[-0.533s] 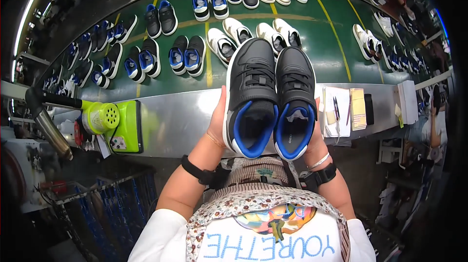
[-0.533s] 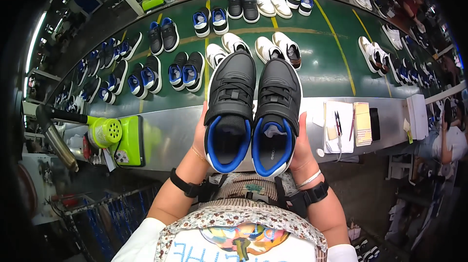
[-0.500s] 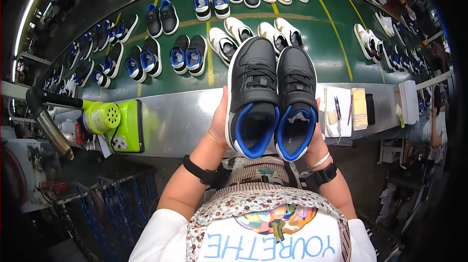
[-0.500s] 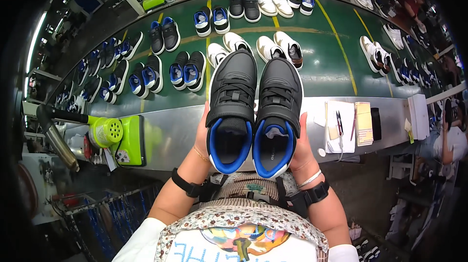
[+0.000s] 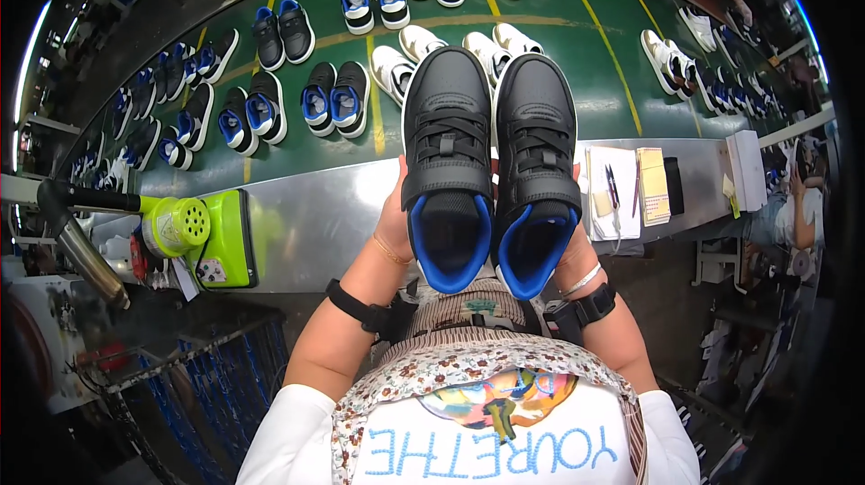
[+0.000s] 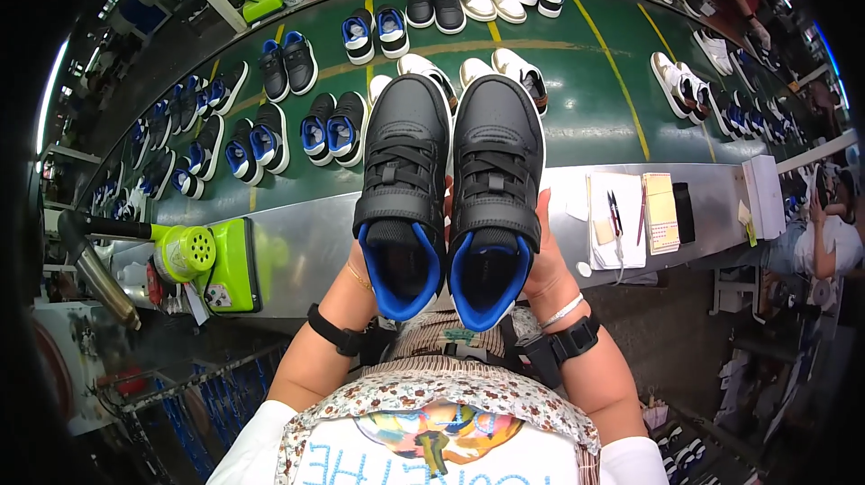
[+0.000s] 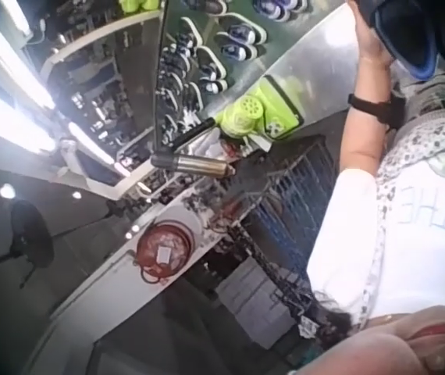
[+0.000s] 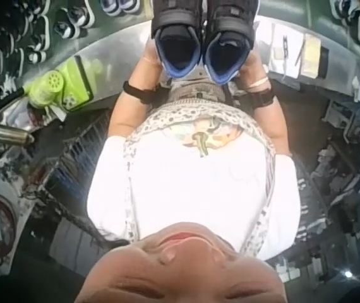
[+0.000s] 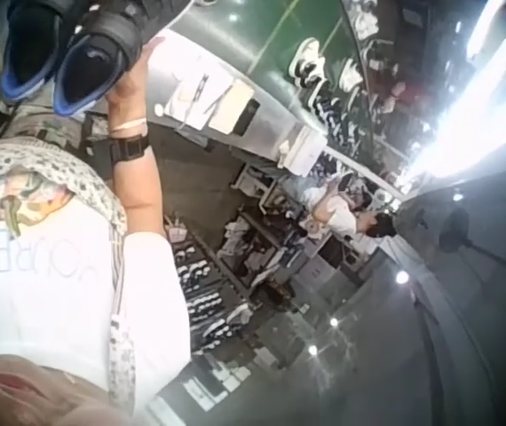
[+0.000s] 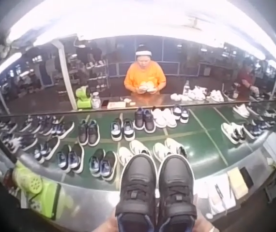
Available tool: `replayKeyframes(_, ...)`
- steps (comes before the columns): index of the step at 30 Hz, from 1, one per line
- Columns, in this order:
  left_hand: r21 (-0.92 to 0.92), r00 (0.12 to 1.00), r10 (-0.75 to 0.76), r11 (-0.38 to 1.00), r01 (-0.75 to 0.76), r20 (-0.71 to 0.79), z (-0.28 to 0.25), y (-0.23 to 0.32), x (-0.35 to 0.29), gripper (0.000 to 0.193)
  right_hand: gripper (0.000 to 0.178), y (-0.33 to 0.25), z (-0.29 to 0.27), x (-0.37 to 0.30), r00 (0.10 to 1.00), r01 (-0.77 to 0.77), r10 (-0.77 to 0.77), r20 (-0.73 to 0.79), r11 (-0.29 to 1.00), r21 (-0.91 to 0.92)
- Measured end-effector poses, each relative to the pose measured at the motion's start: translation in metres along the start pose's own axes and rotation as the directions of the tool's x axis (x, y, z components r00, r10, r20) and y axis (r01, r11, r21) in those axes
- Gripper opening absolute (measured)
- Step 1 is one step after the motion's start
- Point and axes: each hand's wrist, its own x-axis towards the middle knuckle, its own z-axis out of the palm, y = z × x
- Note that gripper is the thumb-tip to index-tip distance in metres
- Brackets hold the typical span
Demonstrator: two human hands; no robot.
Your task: Inspecting pairs of shoes on a conveyor belt for quality control and documentation.
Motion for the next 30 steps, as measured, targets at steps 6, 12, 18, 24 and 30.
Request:
replayKeyframes(6, 0.158, 0.988, 0.001, 0.987, -0.026, 0.154, 0.014, -0.002, -0.008, 0.092, 0.080, -0.004, -0.016, -0.011, 0.985, -0.023, -0.055, -0.161, 0.895, -0.446)
replayKeyframes(12, 0.415, 0.996, 0.046, 0.907, -0.073, 0.075, 0.013, 0.008, -0.020, 0.084, 0.077, -0.009, -0.024, -0.022, 0.976, -0.051, -0.076, -0.204, 0.832, -0.553)
replayKeyframes(18, 0.594, 0.999, 0.016, 0.804, -0.029, 0.028, 0.005, 0.033, -0.041, 0.072, 0.070, -0.024, -0.021, -0.033, 0.964, -0.119, -0.067, -0.257, 0.755, -0.645)
replayKeyframes(24, 0.777, 0.990, 0.132, 0.628, -0.043, -0.052, 0.029, 0.045, -0.058, 0.056, 0.055, -0.027, -0.004, -0.034, 0.931, -0.169, -0.178, -0.319, 0.564, -0.808)
replayKeyframes(30, 0.790, 0.987, 0.156, 0.609, -0.070, -0.033, 0.045, 0.051, -0.061, 0.054, 0.053, -0.020, 0.004, -0.027, 0.930, -0.212, -0.185, -0.318, 0.436, -0.875)
